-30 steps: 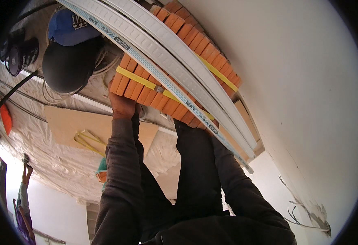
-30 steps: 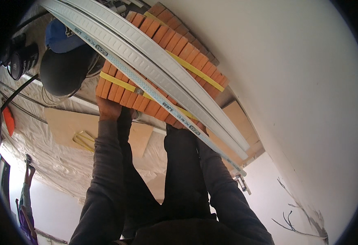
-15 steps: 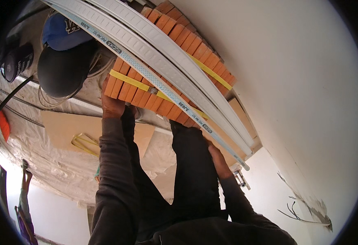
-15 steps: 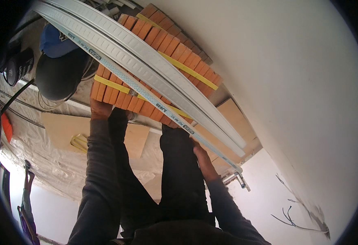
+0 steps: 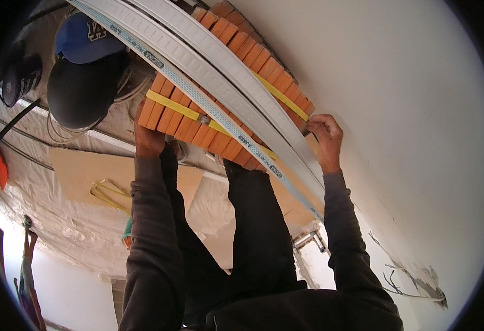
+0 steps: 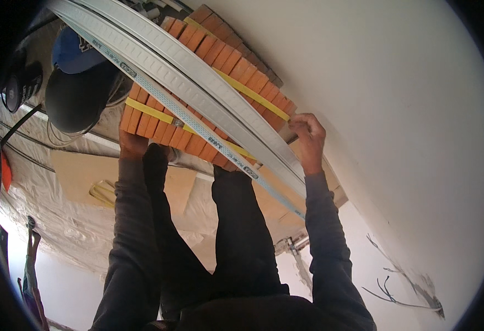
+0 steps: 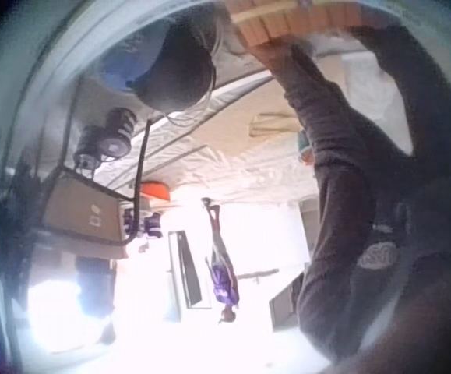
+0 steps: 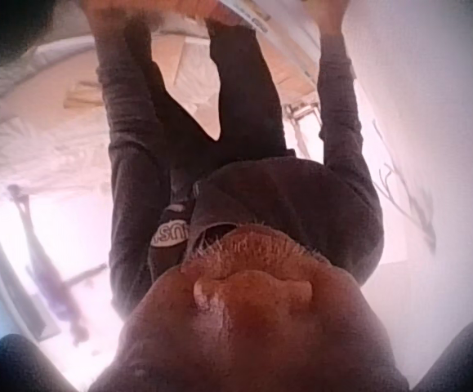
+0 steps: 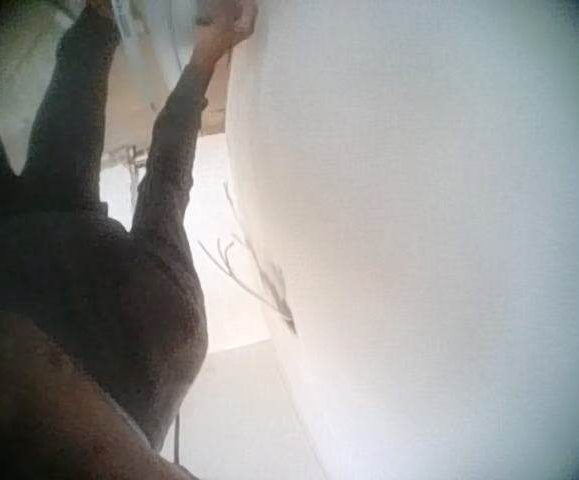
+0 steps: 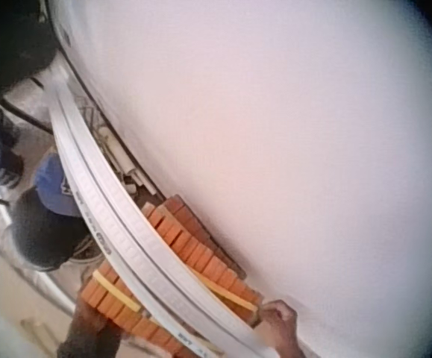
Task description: The person walks through a room under renovation, puts on a blue baseball cap, and then picks up a bundle of orange tiles secured with yellow straps. They lift the bundle and hold it against a wall while another person works in the background.
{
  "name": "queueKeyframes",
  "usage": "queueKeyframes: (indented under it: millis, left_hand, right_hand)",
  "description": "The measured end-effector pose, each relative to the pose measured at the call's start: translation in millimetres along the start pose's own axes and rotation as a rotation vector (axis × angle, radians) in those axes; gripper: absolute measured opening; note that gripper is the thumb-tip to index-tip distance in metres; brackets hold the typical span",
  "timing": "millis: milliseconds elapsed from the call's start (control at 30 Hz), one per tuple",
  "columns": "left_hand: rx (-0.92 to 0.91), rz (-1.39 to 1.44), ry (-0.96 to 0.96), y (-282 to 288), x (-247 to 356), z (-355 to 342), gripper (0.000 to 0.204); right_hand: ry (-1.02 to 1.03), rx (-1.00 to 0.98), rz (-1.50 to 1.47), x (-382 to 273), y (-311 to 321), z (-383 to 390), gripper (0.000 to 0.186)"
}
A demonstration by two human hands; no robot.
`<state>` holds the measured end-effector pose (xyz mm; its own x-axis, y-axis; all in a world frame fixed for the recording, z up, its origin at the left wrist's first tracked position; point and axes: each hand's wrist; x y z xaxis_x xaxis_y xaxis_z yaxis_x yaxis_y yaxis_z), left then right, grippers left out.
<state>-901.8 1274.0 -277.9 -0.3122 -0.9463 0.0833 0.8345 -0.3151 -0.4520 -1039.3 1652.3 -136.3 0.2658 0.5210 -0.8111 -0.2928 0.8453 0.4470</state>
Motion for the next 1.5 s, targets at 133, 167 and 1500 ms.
queueKeyframes:
  millis: [133, 167, 1500]
  left_hand:
    - [0.011, 0.023, -0.012, 0.1, 0.0, 2.0, 0.043]
    - [0.011, 0.024, -0.012, 1.9, 0.0, 1.5, 0.043]
    - [-0.038, 0.084, 0.054, -19.1, 15.9, 11.2, 0.04]
  right_hand:
    - [0.018, 0.04, -0.108, 10.6, -8.6, -2.8, 0.011]
    - [0.02, 0.028, -0.097, 11.8, -8.2, -3.8, 0.011]
    - [0.543, -0.226, 0.995, -92.1, -122.9, 46.8, 0.091]
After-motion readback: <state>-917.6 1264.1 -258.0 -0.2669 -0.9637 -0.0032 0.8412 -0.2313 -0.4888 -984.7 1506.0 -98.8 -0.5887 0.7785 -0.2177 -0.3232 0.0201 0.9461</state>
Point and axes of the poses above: each hand's wrist, its own z-axis away from the middle knuckle, its own y-axis out of the back of the hand, x = y × z, and after that the axes turned 13 degrees about y, right-handed
